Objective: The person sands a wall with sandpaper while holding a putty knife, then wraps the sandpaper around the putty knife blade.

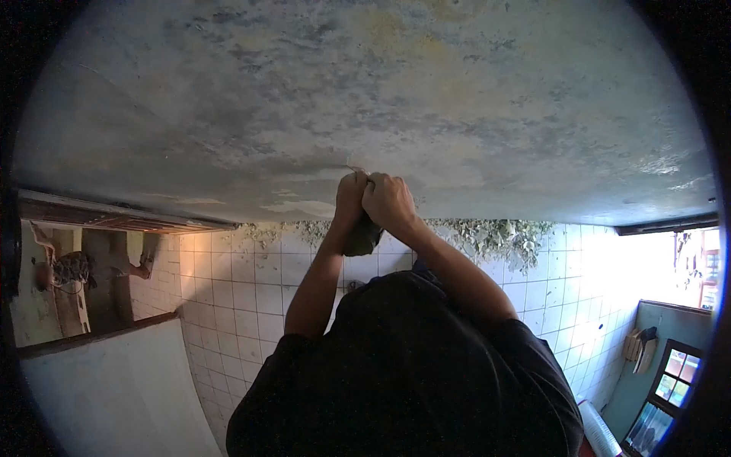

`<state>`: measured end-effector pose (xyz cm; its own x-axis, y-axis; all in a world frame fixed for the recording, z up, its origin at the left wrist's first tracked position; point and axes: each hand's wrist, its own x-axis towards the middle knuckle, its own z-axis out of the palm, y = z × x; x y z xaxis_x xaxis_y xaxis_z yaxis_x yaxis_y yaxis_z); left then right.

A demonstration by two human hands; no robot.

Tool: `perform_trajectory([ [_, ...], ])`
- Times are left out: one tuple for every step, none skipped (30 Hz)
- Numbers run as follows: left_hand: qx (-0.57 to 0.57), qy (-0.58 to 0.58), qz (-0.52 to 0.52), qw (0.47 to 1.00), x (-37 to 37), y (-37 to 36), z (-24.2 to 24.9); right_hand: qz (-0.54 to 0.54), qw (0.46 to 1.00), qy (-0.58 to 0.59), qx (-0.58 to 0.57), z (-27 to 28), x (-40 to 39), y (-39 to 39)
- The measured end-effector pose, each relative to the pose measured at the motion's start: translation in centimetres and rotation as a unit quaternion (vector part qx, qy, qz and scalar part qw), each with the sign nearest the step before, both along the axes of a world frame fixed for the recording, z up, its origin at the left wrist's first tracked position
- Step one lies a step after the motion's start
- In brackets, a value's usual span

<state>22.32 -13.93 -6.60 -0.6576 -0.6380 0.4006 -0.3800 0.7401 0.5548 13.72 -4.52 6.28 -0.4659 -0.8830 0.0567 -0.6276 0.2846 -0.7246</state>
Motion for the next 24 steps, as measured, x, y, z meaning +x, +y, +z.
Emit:
perform_trajectory([
  [-0.026, -0.003, 0.008, 1.000, 0.0, 0.0, 0.1, 0.002, 1.000, -0.009, 0.010, -0.1, -0.2, -0.2],
  [-0.056, -0.004, 0.015, 0.998, -0.2, -0.3, 0.4, 0.003, 1.000, -0.015, 0.016, 0.0, -0.4, -0.5],
  [-0.057, -0.004, 0.013, 0.998, -0.3, -0.3, 0.6, 0.002, 1.000, -0.014, 0.015, 0.0, -0.4, -0.4],
  [-0.056, -0.007, 0.006, 0.998, -0.1, -0.2, 0.8, 0.002, 1.000, -0.010, 0.005, 0.1, -0.2, -0.2],
  [-0.057, -0.010, 0.000, 0.998, 0.0, -0.4, 1.0, 0.003, 1.000, -0.004, -0.005, 0.1, -0.2, -0.3],
  [-0.054, -0.013, -0.002, 0.998, 0.4, -0.3, 0.6, 0.002, 1.000, -0.008, -0.002, -0.5, 0.0, -0.5],
  [-0.018, -0.017, -0.001, 1.000, 0.7, -0.5, 0.2, 0.010, 1.000, -0.013, 0.009, -1.3, 0.0, -1.2],
  [0.014, -0.018, -0.001, 1.000, 0.6, -1.0, 0.0, 0.018, 1.000, -0.017, 0.016, -1.8, -0.3, -1.9],
  [0.010, -0.018, -0.004, 1.000, 0.5, -1.4, 0.4, 0.015, 1.000, -0.017, 0.012, -1.3, -0.2, -1.8],
  [-0.020, 0.002, -0.018, 1.000, 0.4, -1.5, 0.6, 0.009, 1.000, -0.006, -0.005, -0.3, 0.1, -1.2],
  [-0.042, 0.019, -0.031, 0.998, 0.7, -1.0, 0.6, 0.005, 1.000, 0.001, -0.016, 0.0, 0.6, -0.5],
  [-0.038, 0.020, -0.029, 0.999, 0.5, -1.0, 0.2, 0.006, 1.000, 0.001, -0.012, -0.4, 0.3, -0.7],
  [0.011, 0.001, -0.019, 1.000, 0.1, -1.2, -0.2, 0.002, 1.000, -0.003, -0.002, -1.0, -0.2, -1.2],
  [0.057, -0.020, -0.010, 0.998, 0.1, -1.2, -0.6, -0.003, 1.000, -0.008, 0.005, -1.5, -0.3, -1.4],
  [0.057, -0.021, -0.008, 0.998, 0.4, -0.7, -0.2, -0.001, 1.000, -0.009, 0.005, -1.3, 0.0, -0.9],
  [0.019, 0.004, -0.015, 1.000, 0.6, -0.3, 0.4, 0.007, 1.000, -0.007, 0.003, -0.8, 0.2, -0.6],
  [-0.019, 0.033, -0.021, 0.999, 0.5, -0.5, 1.1, 0.014, 1.000, -0.001, 0.000, -0.4, 0.0, -0.7],
  [-0.016, 0.030, -0.019, 0.999, 0.6, -0.8, 0.9, 0.017, 1.000, -0.003, 0.004, -0.2, 0.2, -0.7],
  [-0.021, 0.020, -0.019, 0.999, 0.3, -1.3, 0.7, -0.001, 1.000, 0.006, 0.001, 0.0, 0.2, -0.8],
  [-0.025, 0.006, -0.022, 0.999, 0.5, -1.1, 0.4, -0.021, 1.000, 0.012, 0.000, -0.1, 0.2, -0.8],
  [-0.026, 0.004, -0.023, 0.999, 0.7, -0.9, 0.3, 0.004, 1.000, 0.006, -0.005, -0.2, -0.3, -1.0],
  [-0.049, -0.003, -0.011, 0.999, 0.5, -0.9, 0.4, 0.003, 1.000, 0.007, -0.008, -0.3, -0.3, -0.8],
  [-0.070, -0.010, 0.002, 0.998, 0.4, -0.8, 0.5, 0.006, 1.000, 0.008, 0.001, -0.4, -0.2, -0.4],
  [-0.072, -0.008, 0.003, 0.997, 0.3, -1.1, 1.0, 0.010, 1.000, 0.011, 0.008, -0.1, -0.2, -0.3],
])
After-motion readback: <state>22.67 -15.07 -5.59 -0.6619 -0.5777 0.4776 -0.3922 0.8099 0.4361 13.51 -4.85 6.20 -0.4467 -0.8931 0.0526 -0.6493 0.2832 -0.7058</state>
